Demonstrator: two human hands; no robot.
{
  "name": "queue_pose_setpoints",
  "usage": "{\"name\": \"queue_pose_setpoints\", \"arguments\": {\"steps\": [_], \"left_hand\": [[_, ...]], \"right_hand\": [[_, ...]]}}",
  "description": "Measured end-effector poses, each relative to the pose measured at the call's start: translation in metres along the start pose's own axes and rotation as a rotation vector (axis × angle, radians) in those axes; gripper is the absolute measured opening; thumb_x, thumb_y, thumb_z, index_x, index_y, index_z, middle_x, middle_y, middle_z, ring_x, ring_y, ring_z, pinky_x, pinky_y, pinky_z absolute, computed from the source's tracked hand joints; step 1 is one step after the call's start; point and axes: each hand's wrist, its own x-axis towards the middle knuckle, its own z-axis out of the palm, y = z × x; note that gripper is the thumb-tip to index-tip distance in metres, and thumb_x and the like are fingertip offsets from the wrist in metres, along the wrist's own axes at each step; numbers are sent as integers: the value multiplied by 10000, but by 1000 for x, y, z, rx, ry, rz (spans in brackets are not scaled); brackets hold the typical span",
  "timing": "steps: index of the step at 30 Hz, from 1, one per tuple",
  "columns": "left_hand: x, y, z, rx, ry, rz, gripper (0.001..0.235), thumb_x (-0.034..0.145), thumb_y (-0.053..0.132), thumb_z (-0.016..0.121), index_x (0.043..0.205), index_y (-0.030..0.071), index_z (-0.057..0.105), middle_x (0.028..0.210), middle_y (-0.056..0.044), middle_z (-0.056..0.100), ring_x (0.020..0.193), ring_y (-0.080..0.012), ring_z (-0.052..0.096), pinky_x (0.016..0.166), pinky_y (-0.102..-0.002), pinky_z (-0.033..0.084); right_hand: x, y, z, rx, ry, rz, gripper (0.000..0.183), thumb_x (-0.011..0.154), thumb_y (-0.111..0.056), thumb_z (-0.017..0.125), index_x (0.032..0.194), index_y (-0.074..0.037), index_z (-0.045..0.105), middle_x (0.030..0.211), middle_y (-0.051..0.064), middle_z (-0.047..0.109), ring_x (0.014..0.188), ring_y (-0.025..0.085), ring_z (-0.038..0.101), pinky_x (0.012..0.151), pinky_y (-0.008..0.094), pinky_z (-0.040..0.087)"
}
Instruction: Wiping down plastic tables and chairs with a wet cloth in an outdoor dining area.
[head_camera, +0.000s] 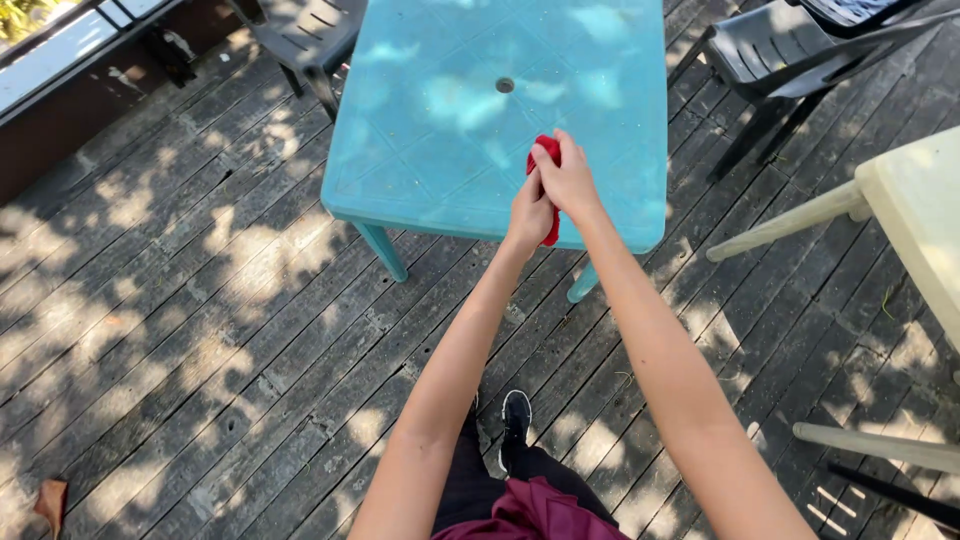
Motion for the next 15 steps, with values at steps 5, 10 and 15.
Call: {"name": "queue_pose_setpoints", "arguments": {"steps": [5,10,15], "left_hand": [[-18,42,-14,50,42,95,388,1059,134,423,1425,180,540,1360,-185,624,1284,-446,559,1080,-566,441],[-33,31,-43,70,120,62,398,1030,137,428,1404,197,551,1385,-160,615,1295,-429,555,1100,-554,433],[-25,-2,-107,19,215,22,401,1029,154,471,1424,149,545,1412,-205,584,1331,-450,516,1102,-554,416]], "right_hand": [[-40,-62,-28,63,-16,-109,728,1038,-608,535,1575,-140,383,1595,215,336,1493,407,339,1249,517,286],[-53,-66,4,77,-85,-138,721,1055,-629,467,1563,-122,398,1597,219,341,1494,419,325,1250,530,268],[-39,-81,65,71,-172,-143,707,1077,-606,425,1562,-91,395,1600,242,328,1506,430,290,1252,545,246]]}}
